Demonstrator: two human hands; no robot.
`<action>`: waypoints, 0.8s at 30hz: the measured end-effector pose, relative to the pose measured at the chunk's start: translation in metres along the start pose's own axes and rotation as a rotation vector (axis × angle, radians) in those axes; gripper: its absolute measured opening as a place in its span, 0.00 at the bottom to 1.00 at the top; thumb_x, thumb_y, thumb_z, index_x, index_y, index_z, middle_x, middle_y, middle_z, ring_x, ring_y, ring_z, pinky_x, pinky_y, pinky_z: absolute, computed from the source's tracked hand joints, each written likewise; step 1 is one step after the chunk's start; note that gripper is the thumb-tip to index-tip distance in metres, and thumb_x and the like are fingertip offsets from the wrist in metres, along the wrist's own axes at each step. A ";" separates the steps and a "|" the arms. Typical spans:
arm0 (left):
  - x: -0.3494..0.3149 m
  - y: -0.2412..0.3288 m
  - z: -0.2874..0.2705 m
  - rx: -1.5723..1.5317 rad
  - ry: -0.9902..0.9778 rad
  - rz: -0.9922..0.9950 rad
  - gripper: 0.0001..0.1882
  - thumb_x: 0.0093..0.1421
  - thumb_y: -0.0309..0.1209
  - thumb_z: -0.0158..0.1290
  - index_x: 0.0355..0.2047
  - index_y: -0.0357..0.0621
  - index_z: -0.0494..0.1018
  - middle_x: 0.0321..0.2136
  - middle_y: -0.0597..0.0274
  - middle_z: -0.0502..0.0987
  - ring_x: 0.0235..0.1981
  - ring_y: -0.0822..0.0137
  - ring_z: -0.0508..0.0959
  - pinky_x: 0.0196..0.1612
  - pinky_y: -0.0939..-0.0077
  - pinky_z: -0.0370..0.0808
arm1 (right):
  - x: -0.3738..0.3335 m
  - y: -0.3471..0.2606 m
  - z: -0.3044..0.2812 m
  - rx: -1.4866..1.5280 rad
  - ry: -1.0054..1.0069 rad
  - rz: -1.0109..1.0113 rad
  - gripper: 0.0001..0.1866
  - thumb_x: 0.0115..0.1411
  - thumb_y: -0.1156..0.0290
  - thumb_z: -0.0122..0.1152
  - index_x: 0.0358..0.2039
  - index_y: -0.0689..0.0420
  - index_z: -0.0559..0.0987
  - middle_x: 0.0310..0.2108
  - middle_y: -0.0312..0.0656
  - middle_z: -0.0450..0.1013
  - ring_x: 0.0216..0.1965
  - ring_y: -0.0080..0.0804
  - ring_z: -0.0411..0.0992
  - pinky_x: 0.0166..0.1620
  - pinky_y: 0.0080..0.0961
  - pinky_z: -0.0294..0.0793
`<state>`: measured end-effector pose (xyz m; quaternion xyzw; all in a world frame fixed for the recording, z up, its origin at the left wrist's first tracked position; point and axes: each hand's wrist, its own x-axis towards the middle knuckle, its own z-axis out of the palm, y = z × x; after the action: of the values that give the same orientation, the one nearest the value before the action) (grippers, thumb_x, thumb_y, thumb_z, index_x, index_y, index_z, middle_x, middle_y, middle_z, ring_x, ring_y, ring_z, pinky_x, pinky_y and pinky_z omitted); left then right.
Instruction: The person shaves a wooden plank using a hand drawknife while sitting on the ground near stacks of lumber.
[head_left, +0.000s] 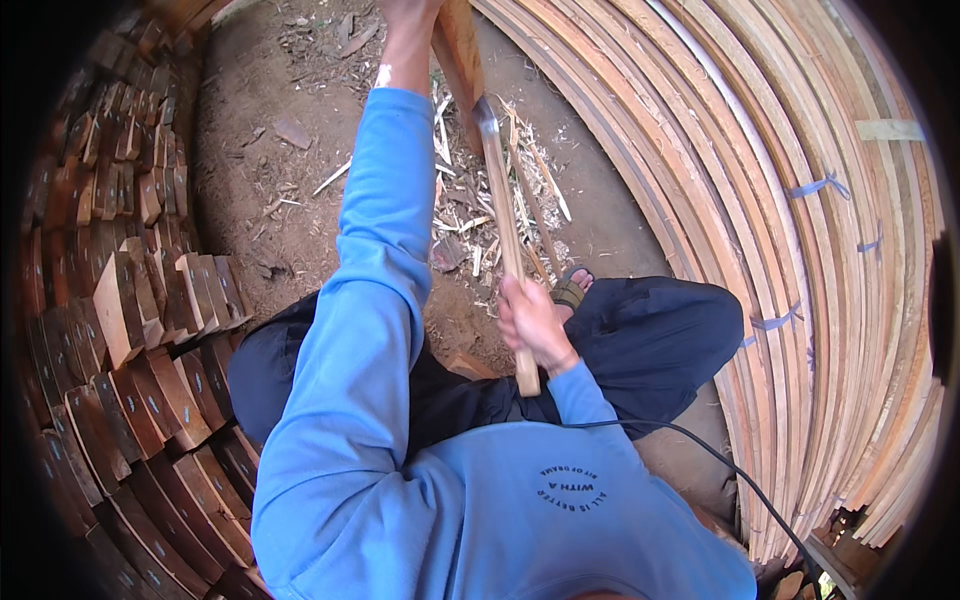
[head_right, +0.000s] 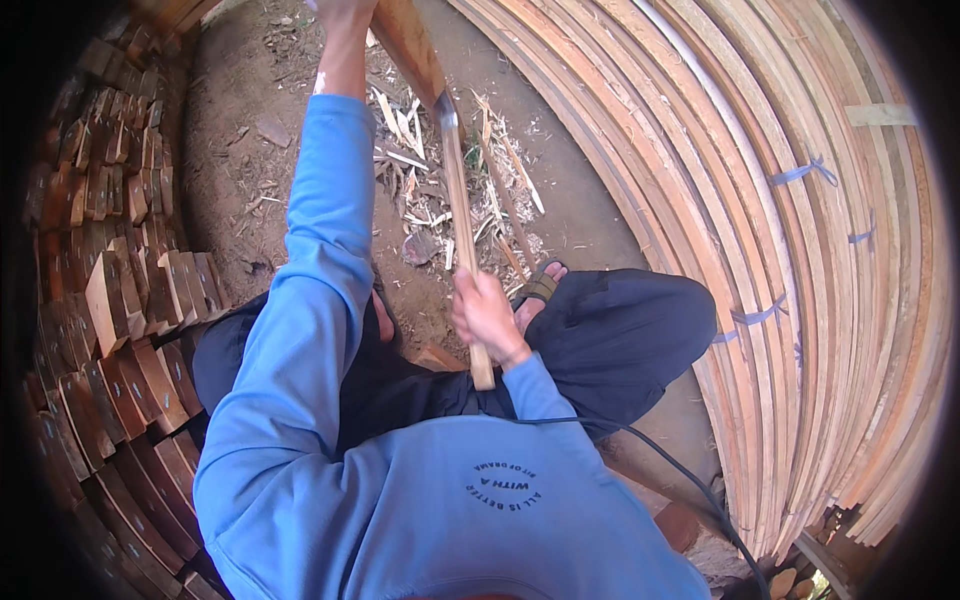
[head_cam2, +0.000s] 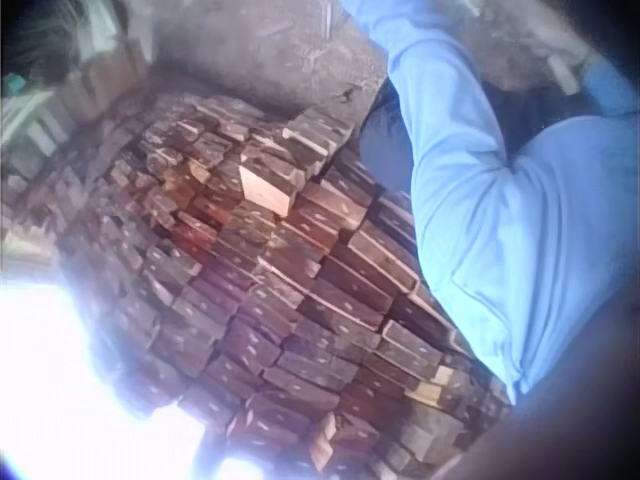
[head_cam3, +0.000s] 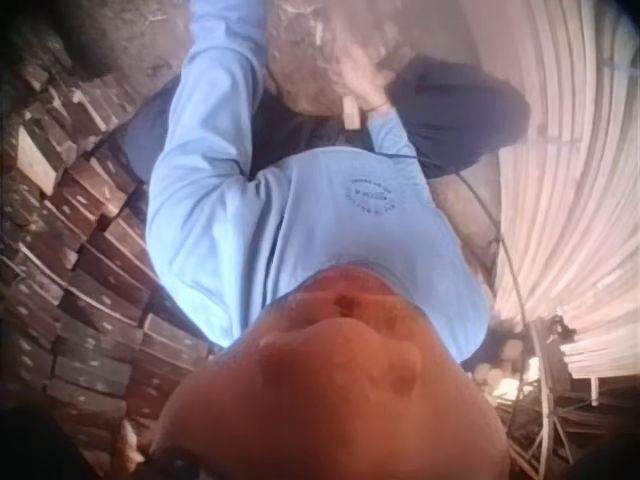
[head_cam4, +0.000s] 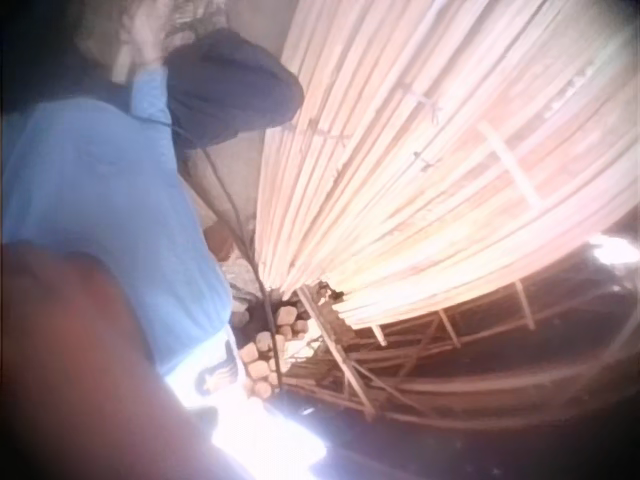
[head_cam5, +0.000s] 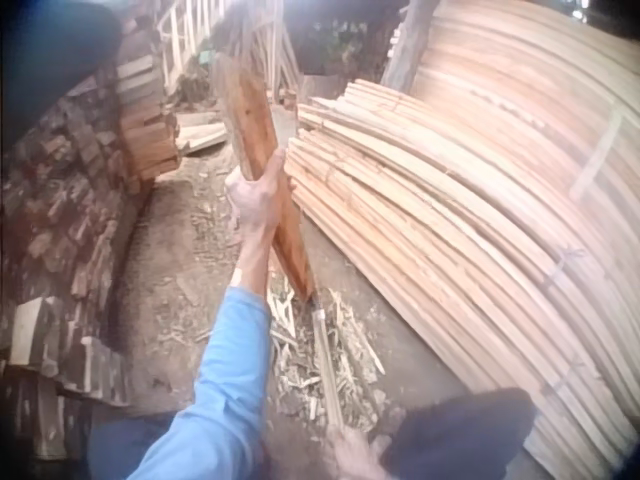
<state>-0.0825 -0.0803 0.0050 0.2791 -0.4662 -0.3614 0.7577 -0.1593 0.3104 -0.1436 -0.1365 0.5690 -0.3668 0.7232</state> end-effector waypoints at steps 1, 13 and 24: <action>0.007 -0.007 -0.008 0.002 0.025 -0.007 0.12 0.61 0.33 0.66 0.35 0.33 0.80 0.22 0.64 0.79 0.20 0.72 0.78 0.23 0.76 0.75 | -0.029 0.005 -0.003 0.008 0.012 0.051 0.19 0.78 0.53 0.44 0.31 0.51 0.63 0.17 0.29 0.56 0.12 0.17 0.53 0.13 0.19 0.52; -0.005 0.011 -0.009 0.126 0.058 -0.001 0.15 0.61 0.33 0.66 0.38 0.29 0.82 0.27 0.64 0.81 0.26 0.75 0.77 0.31 0.74 0.75 | -0.054 0.009 0.003 0.019 0.050 0.089 0.18 0.78 0.54 0.44 0.32 0.51 0.62 0.18 0.29 0.57 0.13 0.17 0.55 0.13 0.19 0.53; -0.010 0.013 -0.008 0.020 0.028 0.040 0.14 0.61 0.32 0.67 0.39 0.31 0.82 0.26 0.63 0.81 0.25 0.74 0.78 0.28 0.75 0.75 | -0.023 0.000 0.006 0.041 -0.024 0.052 0.19 0.78 0.55 0.43 0.31 0.52 0.64 0.17 0.28 0.56 0.12 0.16 0.53 0.13 0.19 0.53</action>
<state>-0.0745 -0.0645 0.0067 0.2822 -0.4645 -0.3374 0.7686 -0.1557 0.3253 -0.1250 -0.1114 0.5561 -0.3577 0.7419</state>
